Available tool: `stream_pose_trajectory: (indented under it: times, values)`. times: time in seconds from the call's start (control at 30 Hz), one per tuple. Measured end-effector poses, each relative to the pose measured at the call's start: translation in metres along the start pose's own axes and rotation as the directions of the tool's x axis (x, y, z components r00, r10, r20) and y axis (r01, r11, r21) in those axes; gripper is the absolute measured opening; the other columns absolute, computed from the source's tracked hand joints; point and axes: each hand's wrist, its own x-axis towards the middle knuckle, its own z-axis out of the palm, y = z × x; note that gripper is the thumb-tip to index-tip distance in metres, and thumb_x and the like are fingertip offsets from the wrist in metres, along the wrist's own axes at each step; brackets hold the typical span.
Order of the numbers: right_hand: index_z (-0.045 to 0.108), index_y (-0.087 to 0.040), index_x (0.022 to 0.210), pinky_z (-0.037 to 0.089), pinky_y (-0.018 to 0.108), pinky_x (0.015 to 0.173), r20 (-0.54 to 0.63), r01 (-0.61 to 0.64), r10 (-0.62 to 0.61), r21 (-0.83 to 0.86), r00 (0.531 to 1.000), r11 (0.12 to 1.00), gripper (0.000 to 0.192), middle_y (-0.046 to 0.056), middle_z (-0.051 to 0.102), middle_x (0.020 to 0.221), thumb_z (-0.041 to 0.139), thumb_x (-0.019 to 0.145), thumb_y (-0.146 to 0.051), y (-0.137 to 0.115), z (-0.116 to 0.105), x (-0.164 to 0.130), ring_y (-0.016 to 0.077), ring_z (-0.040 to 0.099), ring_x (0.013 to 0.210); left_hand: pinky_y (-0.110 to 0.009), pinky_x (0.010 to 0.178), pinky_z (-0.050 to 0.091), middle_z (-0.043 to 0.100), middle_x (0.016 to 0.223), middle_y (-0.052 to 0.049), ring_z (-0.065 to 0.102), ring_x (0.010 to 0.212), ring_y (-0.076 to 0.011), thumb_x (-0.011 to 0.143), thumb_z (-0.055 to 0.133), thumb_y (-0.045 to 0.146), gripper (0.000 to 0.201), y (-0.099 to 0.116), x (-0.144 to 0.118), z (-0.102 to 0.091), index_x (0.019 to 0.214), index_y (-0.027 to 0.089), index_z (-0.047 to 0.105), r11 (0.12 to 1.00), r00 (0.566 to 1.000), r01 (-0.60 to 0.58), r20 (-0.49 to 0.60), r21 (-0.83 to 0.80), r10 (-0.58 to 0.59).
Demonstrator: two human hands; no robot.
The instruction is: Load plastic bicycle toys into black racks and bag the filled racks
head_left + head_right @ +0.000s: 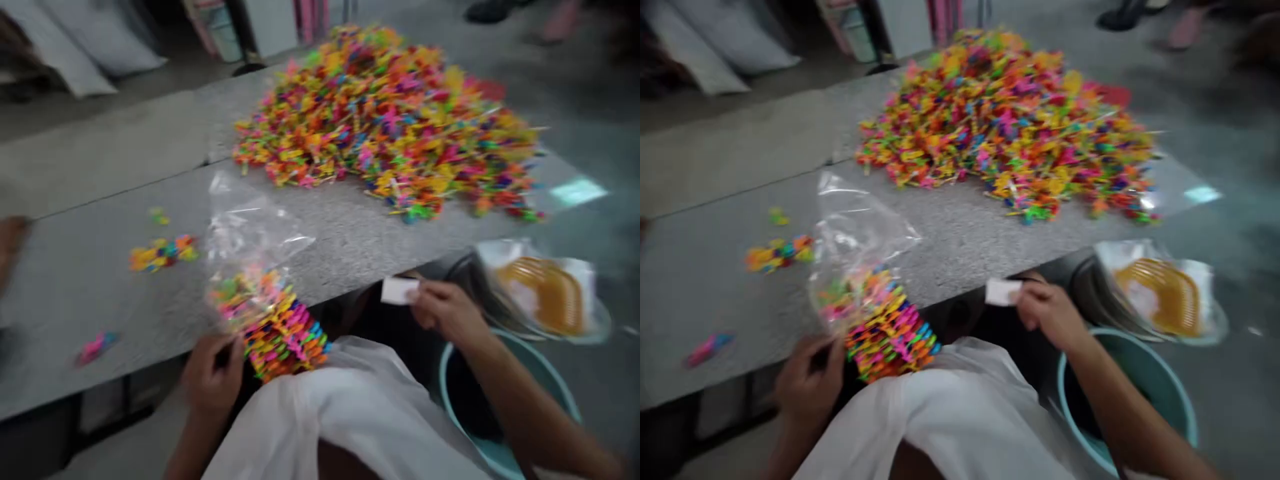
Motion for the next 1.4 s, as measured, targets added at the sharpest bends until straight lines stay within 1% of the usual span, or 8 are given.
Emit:
stream_pose_trajectory:
  times: [0.07, 0.17, 0.23, 0.33, 0.6, 0.97, 1.2, 1.4]
  values:
    - [0.082, -0.022, 0.089, 0.048, 0.024, 0.051, 0.277, 0.286, -0.262, -0.05, 0.924, 0.957, 0.028, 0.001, 0.071, 0.066, 0.074, 0.104, -0.044, -0.031, 0.073, -0.013, 0.0132, 0.059, 0.053, -0.027, 0.076, 0.057, 0.074, 0.085, 0.0, 0.069, 0.076, -0.0138, 0.095, 0.077, 0.016, 0.008, -0.006, -0.004, -0.011, 0.098, 0.021, 0.071, 0.996, 0.998, -0.05, -0.038, 0.069, 0.053]
    - [0.083, -0.021, 0.114, 0.057, 0.027, 0.065, 0.394, 0.752, -0.676, -0.065, 0.623, 0.656, 0.019, 0.005, 0.08, 0.086, 0.066, 0.11, -0.028, -0.062, 0.157, -0.022, 0.0155, 0.07, 0.068, -0.025, 0.071, 0.055, 0.073, 0.082, 0.001, 0.068, 0.072, -0.0128, 0.096, 0.073, 0.011, 0.011, -0.006, -0.001, -0.007, 0.097, 0.021, 0.068, 0.996, 0.995, -0.064, -0.067, 0.065, 0.069]
    - [0.081, -0.018, 0.118, 0.059, 0.029, 0.071, 0.417, 0.891, -0.791, -0.139, 0.448, 0.431, 0.02, 0.007, 0.081, 0.092, 0.064, 0.11, -0.021, -0.07, 0.188, -0.016, 0.0172, 0.073, 0.075, -0.024, 0.07, 0.054, 0.072, 0.081, 0.001, 0.067, 0.072, -0.0127, 0.097, 0.071, 0.012, 0.01, -0.002, 0.002, -0.005, 0.097, 0.021, 0.067, 0.998, 0.995, -0.059, -0.08, 0.034, 0.062]
    - [0.08, -0.016, 0.122, 0.058, 0.032, 0.071, 0.465, 0.933, -0.816, -0.267, 0.343, 0.24, 0.02, 0.009, 0.08, 0.097, 0.065, 0.109, -0.02, -0.07, 0.207, -0.002, 0.0188, 0.072, 0.078, -0.025, 0.069, 0.054, 0.07, 0.08, 0.001, 0.066, 0.07, -0.013, 0.098, 0.07, 0.014, 0.008, 0.003, 0.002, -0.009, 0.096, 0.021, 0.066, 0.999, 0.995, -0.049, -0.086, -0.019, 0.047]
    - [0.078, -0.02, 0.129, 0.058, 0.04, 0.083, 0.503, 0.85, -0.736, -0.493, 0.453, 0.186, 0.026, 0.013, 0.078, 0.124, 0.066, 0.109, -0.031, -0.075, 0.214, -0.008, 0.0262, 0.068, 0.101, -0.026, 0.073, 0.057, 0.073, 0.082, 0.0, 0.068, 0.075, -0.0139, 0.095, 0.072, 0.007, 0.017, 0.007, -0.011, -0.02, 0.102, 0.021, 0.066, 0.992, 0.994, -0.082, -0.086, -0.092, 0.075]
    - [0.055, -0.024, 0.156, 0.061, 0.057, 0.11, 0.344, 0.755, -0.677, -0.387, 0.65, 0.529, 0.055, 0.018, 0.067, 0.141, 0.07, 0.105, -0.037, -0.053, 0.187, 0.01, 0.0347, 0.066, 0.132, -0.029, 0.074, 0.061, 0.077, 0.086, -0.003, 0.069, 0.078, -0.0158, 0.095, 0.075, 0.011, 0.014, 0.009, -0.036, -0.023, 0.103, 0.023, 0.073, 0.982, 0.982, -0.175, 0.064, -0.071, 0.179]
    - [0.065, -0.02, 0.144, 0.058, 0.054, 0.111, 0.359, 0.818, -0.744, -0.373, 0.563, 0.439, 0.039, 0.019, 0.067, 0.146, 0.066, 0.107, -0.032, -0.071, 0.213, 0.024, 0.0335, 0.065, 0.134, -0.029, 0.076, 0.061, 0.079, 0.09, -0.003, 0.07, 0.083, -0.0165, 0.099, 0.074, 0.016, 0.008, 0.023, -0.039, -0.018, 0.104, 0.023, 0.075, 0.97, 0.967, -0.242, 0.069, -0.026, 0.243]
    - [0.073, -0.021, 0.115, 0.061, 0.042, 0.096, 0.206, 0.754, -0.774, -0.473, 0.598, 0.456, 0.017, 0.012, 0.08, 0.115, 0.057, 0.111, -0.026, -0.062, 0.202, 0.041, 0.0257, 0.075, 0.105, -0.03, 0.081, 0.06, 0.079, 0.088, -0.002, 0.071, 0.085, -0.0174, 0.095, 0.078, 0.012, 0.013, 0.016, -0.032, -0.014, 0.102, 0.022, 0.072, 0.981, 0.984, -0.179, -0.002, 0.079, 0.18]
